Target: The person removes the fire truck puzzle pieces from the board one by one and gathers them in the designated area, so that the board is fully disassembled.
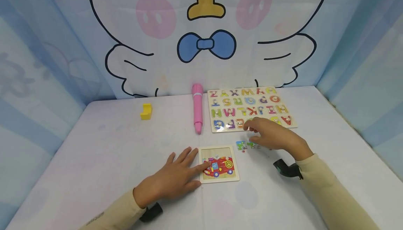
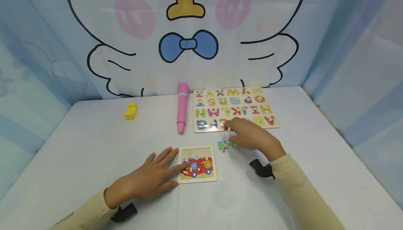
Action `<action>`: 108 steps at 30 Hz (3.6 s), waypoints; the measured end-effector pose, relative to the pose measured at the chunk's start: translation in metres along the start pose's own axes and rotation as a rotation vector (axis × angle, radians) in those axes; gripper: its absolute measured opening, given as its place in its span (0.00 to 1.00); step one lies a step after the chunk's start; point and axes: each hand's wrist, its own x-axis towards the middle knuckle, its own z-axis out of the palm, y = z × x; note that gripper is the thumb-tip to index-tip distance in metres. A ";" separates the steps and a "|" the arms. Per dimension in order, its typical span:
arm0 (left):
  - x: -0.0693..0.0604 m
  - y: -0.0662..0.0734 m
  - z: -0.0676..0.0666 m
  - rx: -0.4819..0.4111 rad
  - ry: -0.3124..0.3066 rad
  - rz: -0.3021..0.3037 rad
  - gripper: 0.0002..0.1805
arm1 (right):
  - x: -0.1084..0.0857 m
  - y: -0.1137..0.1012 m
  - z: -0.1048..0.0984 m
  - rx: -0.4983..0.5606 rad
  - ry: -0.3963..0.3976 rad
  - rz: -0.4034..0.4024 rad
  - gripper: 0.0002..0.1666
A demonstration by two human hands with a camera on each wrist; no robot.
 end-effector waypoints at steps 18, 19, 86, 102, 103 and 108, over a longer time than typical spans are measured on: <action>0.000 -0.002 -0.001 0.024 -0.002 0.010 0.34 | 0.007 -0.069 0.064 -0.183 -0.044 -0.333 0.24; 0.000 -0.002 -0.001 0.024 -0.001 0.010 0.34 | 0.007 -0.069 0.065 -0.186 -0.045 -0.334 0.24; -0.007 -0.008 -0.013 -0.026 -0.098 0.069 0.30 | 0.034 -0.089 0.064 0.152 -0.068 -0.333 0.05; -0.006 -0.003 -0.015 -0.036 -0.108 0.043 0.31 | 0.007 -0.047 0.020 0.198 0.045 -0.254 0.08; -0.006 -0.002 -0.015 -0.035 -0.106 0.042 0.31 | 0.004 -0.042 0.018 0.200 0.051 -0.234 0.08; -0.006 -0.002 -0.014 -0.034 -0.101 0.041 0.31 | -0.011 -0.021 0.016 0.200 0.018 -0.156 0.09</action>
